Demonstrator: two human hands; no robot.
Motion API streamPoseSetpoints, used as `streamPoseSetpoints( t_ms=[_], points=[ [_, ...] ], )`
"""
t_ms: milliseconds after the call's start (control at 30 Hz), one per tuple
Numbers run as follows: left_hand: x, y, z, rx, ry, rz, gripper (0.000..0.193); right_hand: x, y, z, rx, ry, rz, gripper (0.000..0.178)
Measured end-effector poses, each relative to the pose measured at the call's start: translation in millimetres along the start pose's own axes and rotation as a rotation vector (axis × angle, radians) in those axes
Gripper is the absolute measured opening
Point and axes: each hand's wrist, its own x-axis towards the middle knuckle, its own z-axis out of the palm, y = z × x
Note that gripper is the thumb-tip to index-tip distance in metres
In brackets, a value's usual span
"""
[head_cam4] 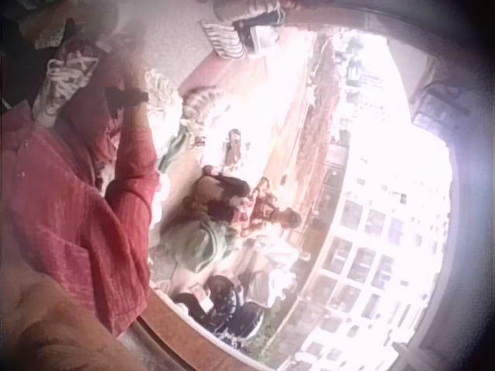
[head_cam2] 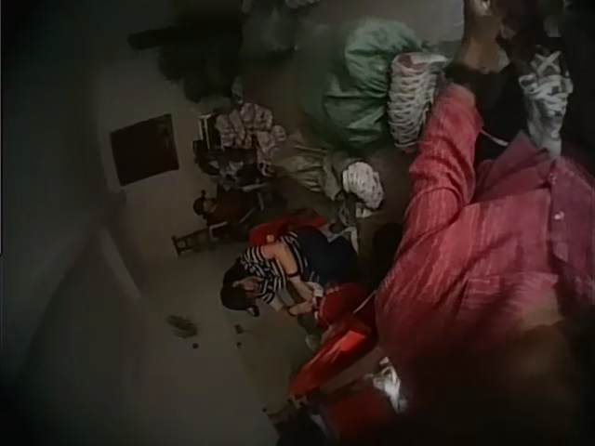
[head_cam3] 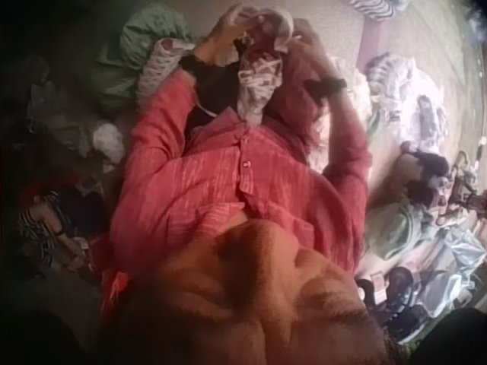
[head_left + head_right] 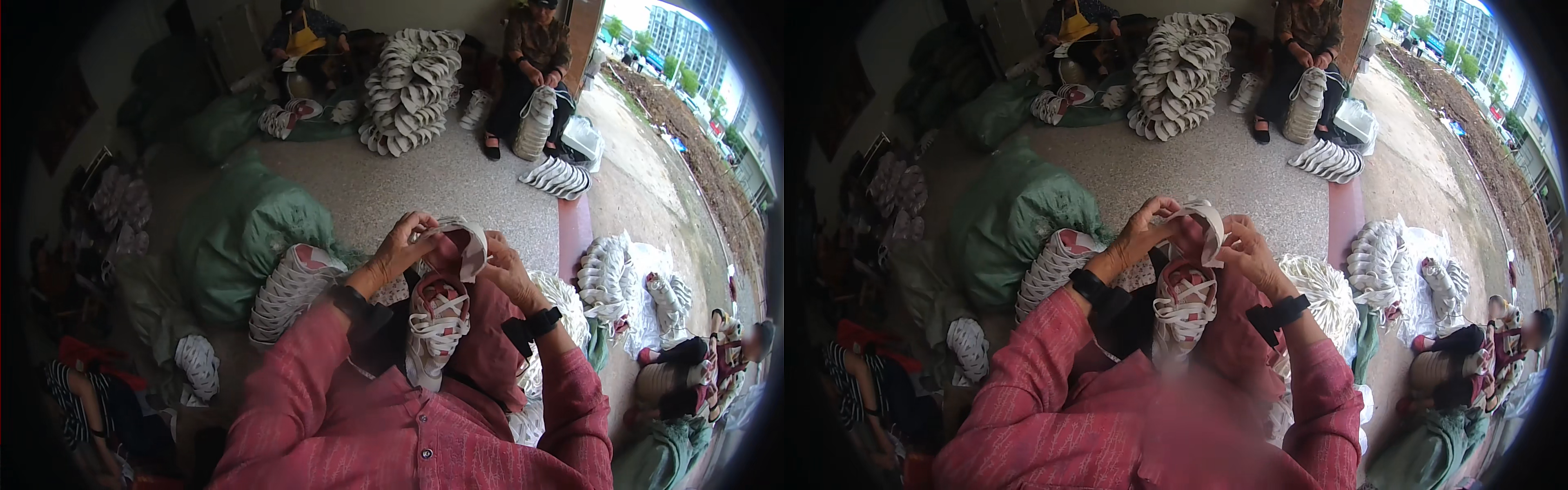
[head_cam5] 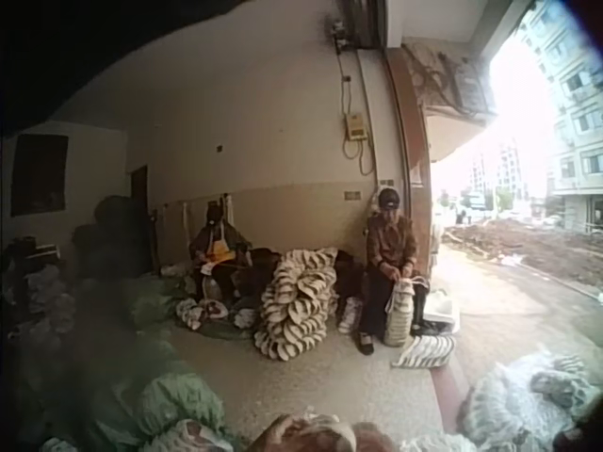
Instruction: The person sits on the floor and laces a white sneaker held in their lap. They thread a white shoelace through the eyelets, pull it tight, and tie a knot. The person then picks up a second shoe from a nearby pile to continue the process.
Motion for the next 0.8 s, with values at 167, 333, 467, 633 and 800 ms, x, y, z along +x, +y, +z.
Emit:
streamPoseSetpoints(
  t_ms=[167, 333, 467, 633, 800],
  points=[
    [-81, 15, 3, 0.568, -0.022, 0.441, 0.037, -28, -16, 9, 0.156, -0.013, 0.037, 0.018],
    [-156, 19, 3, 0.733, -0.137, 0.468, 0.035, -47, -10, 3, 0.039, 0.126, 0.081, 0.028],
    [-118, 25, 9, 0.617, 0.194, 0.320, 0.039, -20, -1, 3, -0.121, 0.243, 0.030, 0.037],
    [-62, -8, 34, 0.393, 0.123, 0.034, 0.047, 13, -15, 26, -0.349, -0.013, 0.037, 0.045],
    [-50, -20, 20, 0.267, -0.120, 0.048, 0.048, 8, 2, 33, -0.603, -0.058, -0.059, 0.036]
  ],
)
